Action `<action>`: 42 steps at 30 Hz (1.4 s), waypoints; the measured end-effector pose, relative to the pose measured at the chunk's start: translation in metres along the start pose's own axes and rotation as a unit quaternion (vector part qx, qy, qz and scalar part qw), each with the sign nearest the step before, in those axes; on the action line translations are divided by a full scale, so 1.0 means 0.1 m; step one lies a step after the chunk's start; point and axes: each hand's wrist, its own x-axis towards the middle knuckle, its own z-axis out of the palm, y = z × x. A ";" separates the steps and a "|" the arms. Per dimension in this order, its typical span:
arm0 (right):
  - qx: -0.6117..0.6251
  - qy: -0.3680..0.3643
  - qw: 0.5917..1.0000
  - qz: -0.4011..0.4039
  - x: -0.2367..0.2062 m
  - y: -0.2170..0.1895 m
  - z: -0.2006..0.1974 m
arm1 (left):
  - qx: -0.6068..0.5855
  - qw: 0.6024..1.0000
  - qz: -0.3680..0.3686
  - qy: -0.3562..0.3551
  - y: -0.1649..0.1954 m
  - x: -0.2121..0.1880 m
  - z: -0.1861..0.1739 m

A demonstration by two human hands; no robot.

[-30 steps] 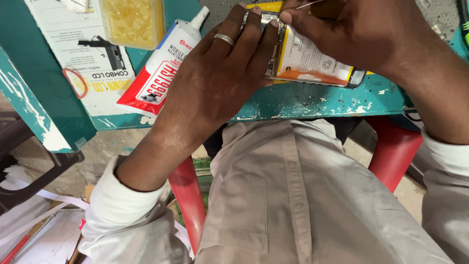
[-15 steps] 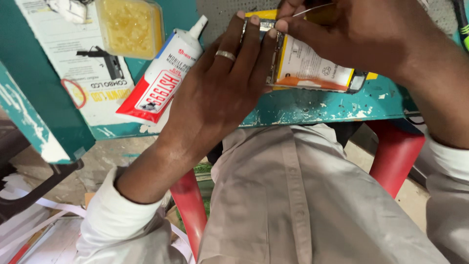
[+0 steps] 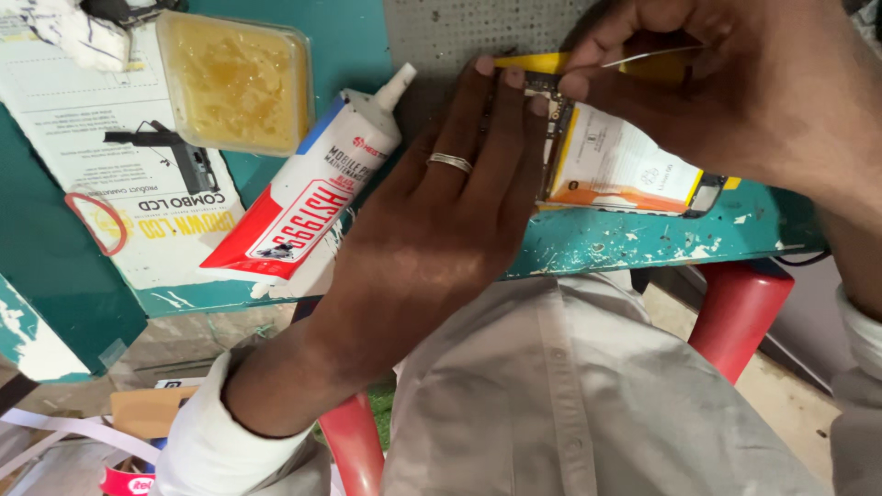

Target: The person works on a disassembled smartphone at a repair bench, using a metal spudger to pry and adjust internal components near the battery and motherboard. They repeatedly lift and reposition the battery and surrounding parts while manipulating connectors and small pieces with their fingers.

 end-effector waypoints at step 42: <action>-0.087 0.009 0.994 -0.072 0.02 -0.18 -0.05 | 0.059 0.998 0.018 -0.032 0.05 -0.02 -0.02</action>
